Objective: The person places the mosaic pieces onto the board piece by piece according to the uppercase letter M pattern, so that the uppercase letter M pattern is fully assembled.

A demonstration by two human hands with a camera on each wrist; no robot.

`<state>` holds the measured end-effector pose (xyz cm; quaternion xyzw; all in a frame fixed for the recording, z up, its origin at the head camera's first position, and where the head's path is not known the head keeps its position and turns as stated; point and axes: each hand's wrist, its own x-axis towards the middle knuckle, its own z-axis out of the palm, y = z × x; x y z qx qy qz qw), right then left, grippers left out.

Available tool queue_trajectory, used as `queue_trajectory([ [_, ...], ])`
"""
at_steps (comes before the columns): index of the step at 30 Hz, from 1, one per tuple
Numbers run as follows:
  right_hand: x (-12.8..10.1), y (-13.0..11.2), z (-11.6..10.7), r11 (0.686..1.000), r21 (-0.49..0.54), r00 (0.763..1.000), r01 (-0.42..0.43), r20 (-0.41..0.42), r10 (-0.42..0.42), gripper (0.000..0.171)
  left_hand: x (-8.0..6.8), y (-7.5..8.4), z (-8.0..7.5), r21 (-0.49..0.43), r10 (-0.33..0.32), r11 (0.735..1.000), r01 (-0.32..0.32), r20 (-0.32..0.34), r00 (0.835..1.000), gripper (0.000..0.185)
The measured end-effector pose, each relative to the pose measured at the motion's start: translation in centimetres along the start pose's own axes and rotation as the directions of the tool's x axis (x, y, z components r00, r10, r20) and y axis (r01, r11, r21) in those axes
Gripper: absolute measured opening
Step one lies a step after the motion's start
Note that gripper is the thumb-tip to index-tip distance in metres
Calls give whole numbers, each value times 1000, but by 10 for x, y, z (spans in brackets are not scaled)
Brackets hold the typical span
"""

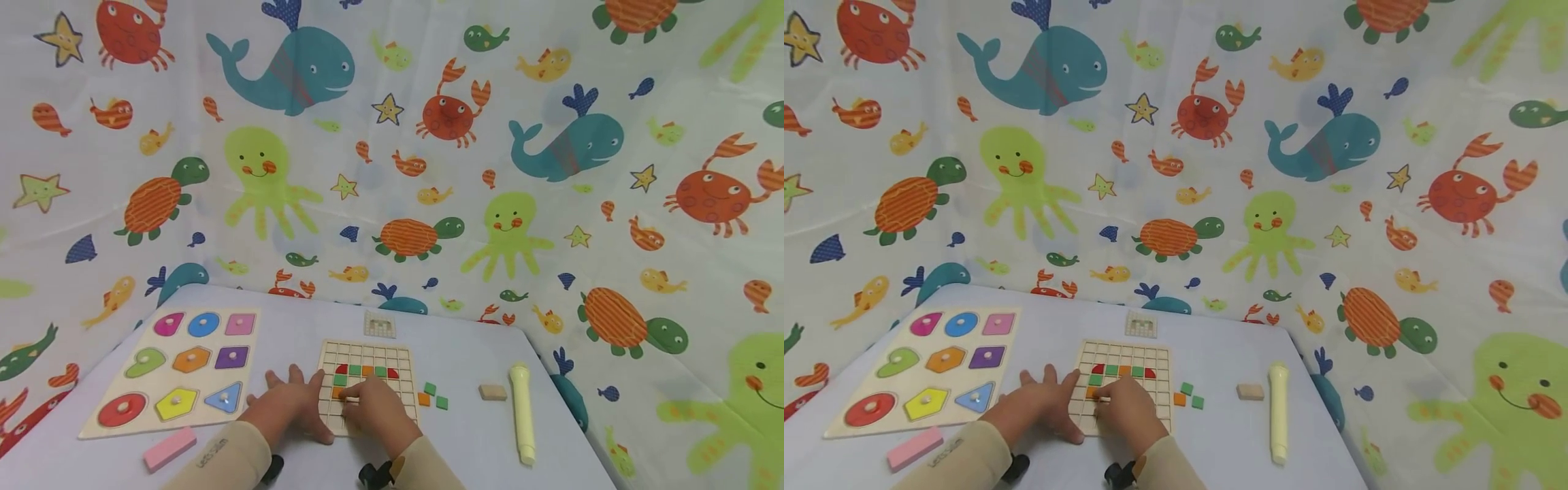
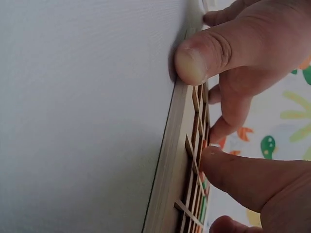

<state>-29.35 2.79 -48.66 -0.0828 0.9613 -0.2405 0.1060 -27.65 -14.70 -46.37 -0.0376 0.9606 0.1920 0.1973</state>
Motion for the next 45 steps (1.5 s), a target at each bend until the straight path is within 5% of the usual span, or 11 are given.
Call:
queue_trajectory([
  [16, -35, 32, -6, 989, 114, 993, 93, -81, -84, 51, -6, 0, 7, 6, 8, 1000, -8, -36, 999, 132],
  [20, -45, 46, -10, 989, 127, 991, 82, -112, -67, 59, -8, 3, 10, 3, 4, 1000, -4, -32, 999, 132],
  [26, -50, 78, -25, 990, 129, 987, 58, -155, -38, 92, -11, 6, 14, -16, -23, 1000, 23, -22, 999, 132],
  [29, -48, 103, -39, 995, 104, 980, -9, -197, 30, 99, -11, 7, 15, -26, -30, 999, 30, -18, 999, 133],
  [37, -48, 161, -74, 973, 0, 949, -231, -223, 225, 84, -14, 9, 18, -28, -33, 999, 33, -12, 999, 133],
  [45, -44, 168, -76, 951, -17, 926, -310, -232, 298, 57, -23, 15, 17, -26, -39, 999, 39, -21, 999, 130],
])
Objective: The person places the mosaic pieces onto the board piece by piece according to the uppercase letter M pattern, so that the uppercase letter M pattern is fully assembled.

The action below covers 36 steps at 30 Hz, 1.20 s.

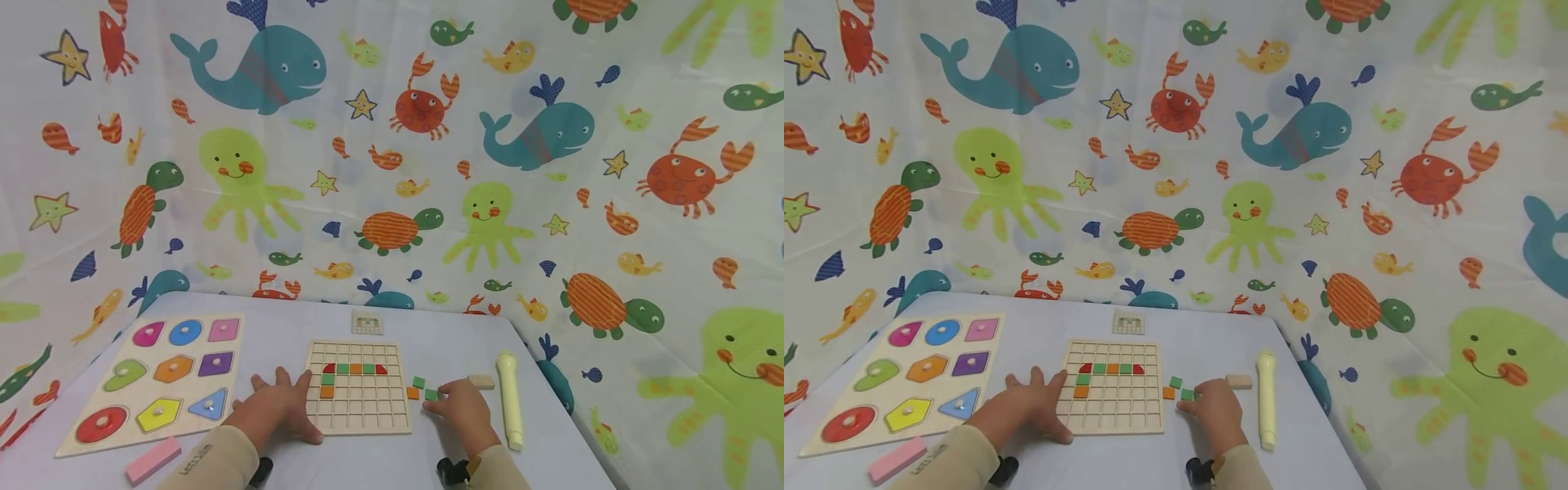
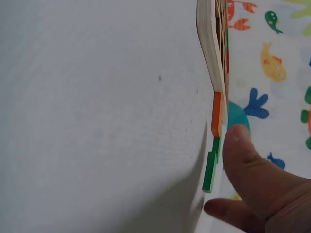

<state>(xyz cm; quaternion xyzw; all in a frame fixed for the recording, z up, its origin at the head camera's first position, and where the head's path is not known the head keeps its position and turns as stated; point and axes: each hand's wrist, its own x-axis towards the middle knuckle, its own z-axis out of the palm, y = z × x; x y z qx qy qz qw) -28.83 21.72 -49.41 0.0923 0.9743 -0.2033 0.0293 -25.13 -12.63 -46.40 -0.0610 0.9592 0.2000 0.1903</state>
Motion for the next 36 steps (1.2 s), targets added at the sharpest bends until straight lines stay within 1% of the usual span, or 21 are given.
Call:
queue_trajectory([
  [3, 0, -7, 1, 1000, -26, 1000, -17, -24, 16, 48, 0, 0, 0, -6, -7, 1000, 7, 3, 1000, 131],
  [6, -1, -17, 1, 998, -44, 999, -38, -29, 37, 43, 1, -2, 1, -9, -10, 1000, 10, 6, 1000, 132],
  [13, 1, -31, 8, 995, -64, 996, -73, -47, 70, 43, 9, -7, 4, -15, -8, 1000, 8, -2, 1000, 135],
  [18, 3, -31, 12, 995, -68, 996, -74, -50, 71, 39, 12, -8, 5, -10, -5, 1000, 5, 8, 1000, 136],
  [24, 5, -27, 12, 997, -64, 999, -36, -33, 34, 29, 13, -7, 6, -2, 2, 1000, -2, 10, 1000, 136],
  [28, 4, -26, 11, 998, -51, 999, -25, -44, 23, 31, 13, -7, 7, 0, 9, 1000, -9, 4, 1000, 136],
  [32, 6, -26, 12, 998, -51, 999, -26, -48, 24, 36, 12, -7, 6, 2, 12, 1000, -12, 4, 1000, 136],
  [36, 10, -26, 13, 999, -51, 999, -15, -38, 13, 33, 10, -6, 4, 1, 9, 1000, -9, 7, 1000, 135],
])
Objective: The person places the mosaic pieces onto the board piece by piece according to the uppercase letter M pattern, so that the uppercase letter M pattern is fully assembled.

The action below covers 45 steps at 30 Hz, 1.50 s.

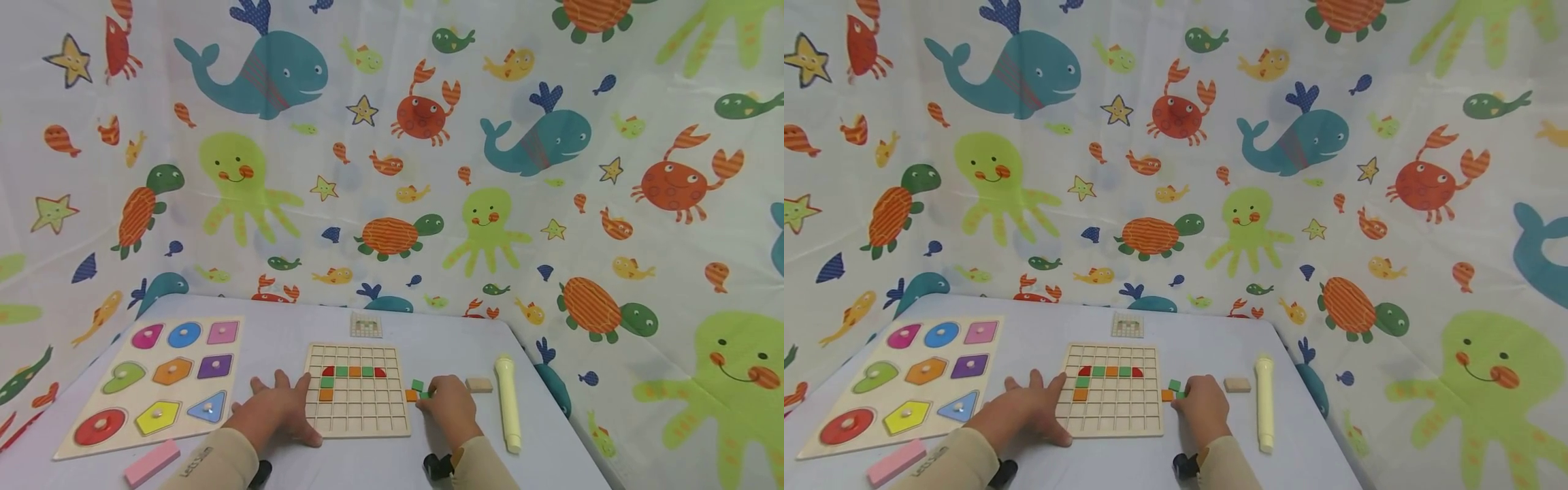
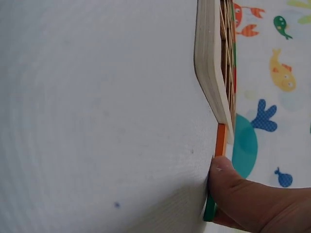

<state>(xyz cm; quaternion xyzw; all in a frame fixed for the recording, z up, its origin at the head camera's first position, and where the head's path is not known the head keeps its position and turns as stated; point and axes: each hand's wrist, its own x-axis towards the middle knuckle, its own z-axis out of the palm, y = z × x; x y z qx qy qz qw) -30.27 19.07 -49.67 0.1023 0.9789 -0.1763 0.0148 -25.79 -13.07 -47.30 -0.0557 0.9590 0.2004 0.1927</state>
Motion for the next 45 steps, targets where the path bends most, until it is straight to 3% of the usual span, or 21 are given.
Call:
queue_trajectory([
  [8, -6, -3, -1, 999, 40, 999, 24, -21, -23, 31, 0, 0, 1, 2, 0, 1000, 0, 6, 1000, 134],
  [15, -15, -14, -4, 984, 92, 981, 150, -137, -136, 39, 2, -1, 1, -6, -6, 1000, 6, -7, 1000, 135],
  [23, -23, -24, 6, 967, 115, 961, 229, -182, -206, 40, 1, -2, 1, -6, -7, 1000, 7, 2, 1000, 135],
  [31, -28, -48, 11, 965, 82, 962, 251, -136, -239, 37, 0, -1, -1, -7, -5, 1000, 5, -12, 1000, 135],
  [40, -26, -88, 10, 949, -11, 946, 314, -81, -314, 38, -3, 1, -1, -7, -9, 1000, 9, -19, 1000, 133],
  [45, -21, -104, 17, 954, 15, 953, 300, -41, -299, 37, -6, 3, -2, 5, 2, 1000, -2, -14, 1000, 130],
])
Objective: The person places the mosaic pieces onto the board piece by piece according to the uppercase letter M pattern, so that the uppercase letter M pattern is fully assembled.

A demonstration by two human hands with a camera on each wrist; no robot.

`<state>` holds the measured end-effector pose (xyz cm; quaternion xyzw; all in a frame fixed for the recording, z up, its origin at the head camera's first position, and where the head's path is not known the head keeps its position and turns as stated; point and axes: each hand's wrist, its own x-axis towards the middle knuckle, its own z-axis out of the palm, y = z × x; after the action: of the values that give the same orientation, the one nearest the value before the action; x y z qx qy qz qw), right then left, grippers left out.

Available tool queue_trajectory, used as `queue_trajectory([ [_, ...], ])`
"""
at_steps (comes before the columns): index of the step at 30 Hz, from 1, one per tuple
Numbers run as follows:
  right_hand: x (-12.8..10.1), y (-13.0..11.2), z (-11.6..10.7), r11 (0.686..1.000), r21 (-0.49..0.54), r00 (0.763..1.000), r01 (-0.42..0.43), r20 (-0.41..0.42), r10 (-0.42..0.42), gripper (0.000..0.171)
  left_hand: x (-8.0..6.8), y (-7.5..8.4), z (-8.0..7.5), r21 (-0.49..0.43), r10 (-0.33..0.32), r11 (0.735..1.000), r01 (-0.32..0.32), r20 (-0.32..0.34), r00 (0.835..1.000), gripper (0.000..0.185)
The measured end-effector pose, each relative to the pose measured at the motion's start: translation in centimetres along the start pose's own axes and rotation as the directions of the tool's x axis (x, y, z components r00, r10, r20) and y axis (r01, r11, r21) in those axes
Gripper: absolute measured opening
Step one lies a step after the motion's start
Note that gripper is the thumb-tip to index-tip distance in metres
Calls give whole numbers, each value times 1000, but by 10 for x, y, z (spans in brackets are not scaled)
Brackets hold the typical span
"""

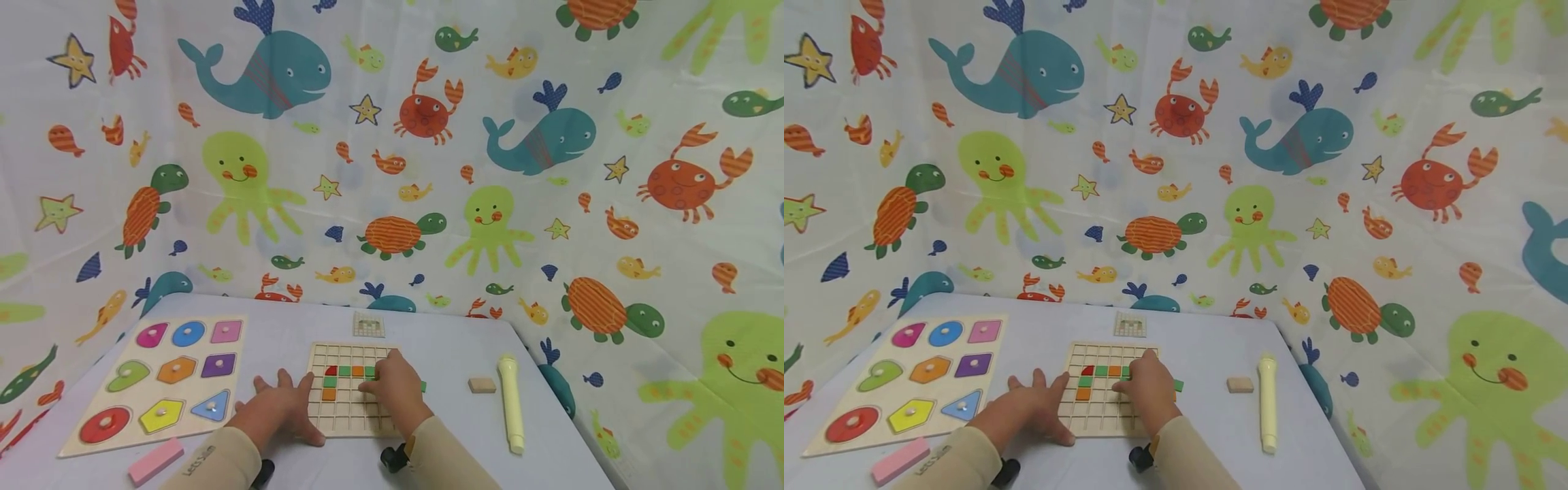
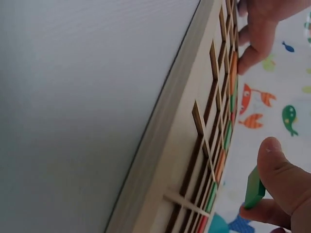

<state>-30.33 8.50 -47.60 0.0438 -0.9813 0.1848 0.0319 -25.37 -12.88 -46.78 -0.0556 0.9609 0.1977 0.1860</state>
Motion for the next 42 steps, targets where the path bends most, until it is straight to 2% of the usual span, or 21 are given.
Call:
queue_trajectory([
  [6, 6, -9, 6, 999, 35, 999, -21, 41, 19, 36, -1, 0, 0, 1, 7, 1000, -7, 4, 1000, 130],
  [15, 14, -12, 13, 1000, -8, 998, -14, 57, 14, 38, 7, -2, 5, 9, 7, 1000, -7, -2, 1000, 134],
  [22, 13, -15, 13, 998, 36, 997, -49, 69, 46, 38, 11, -3, 7, 14, 1, 1000, 0, -7, 1000, 137],
  [26, 11, -13, 11, 997, 54, 996, -63, 62, 59, 32, 9, -2, 6, 11, 0, 1000, 0, -8, 1000, 136],
  [33, 9, -11, 10, 999, -37, 999, 8, 38, -7, 15, 4, -2, 2, 7, -2, 1000, 2, -14, 1000, 133],
  [42, 10, -13, 17, 1000, -13, 998, 24, 52, -23, 8, -1, -2, 1, -3, -1, 1000, 1, -3, 1000, 130],
])
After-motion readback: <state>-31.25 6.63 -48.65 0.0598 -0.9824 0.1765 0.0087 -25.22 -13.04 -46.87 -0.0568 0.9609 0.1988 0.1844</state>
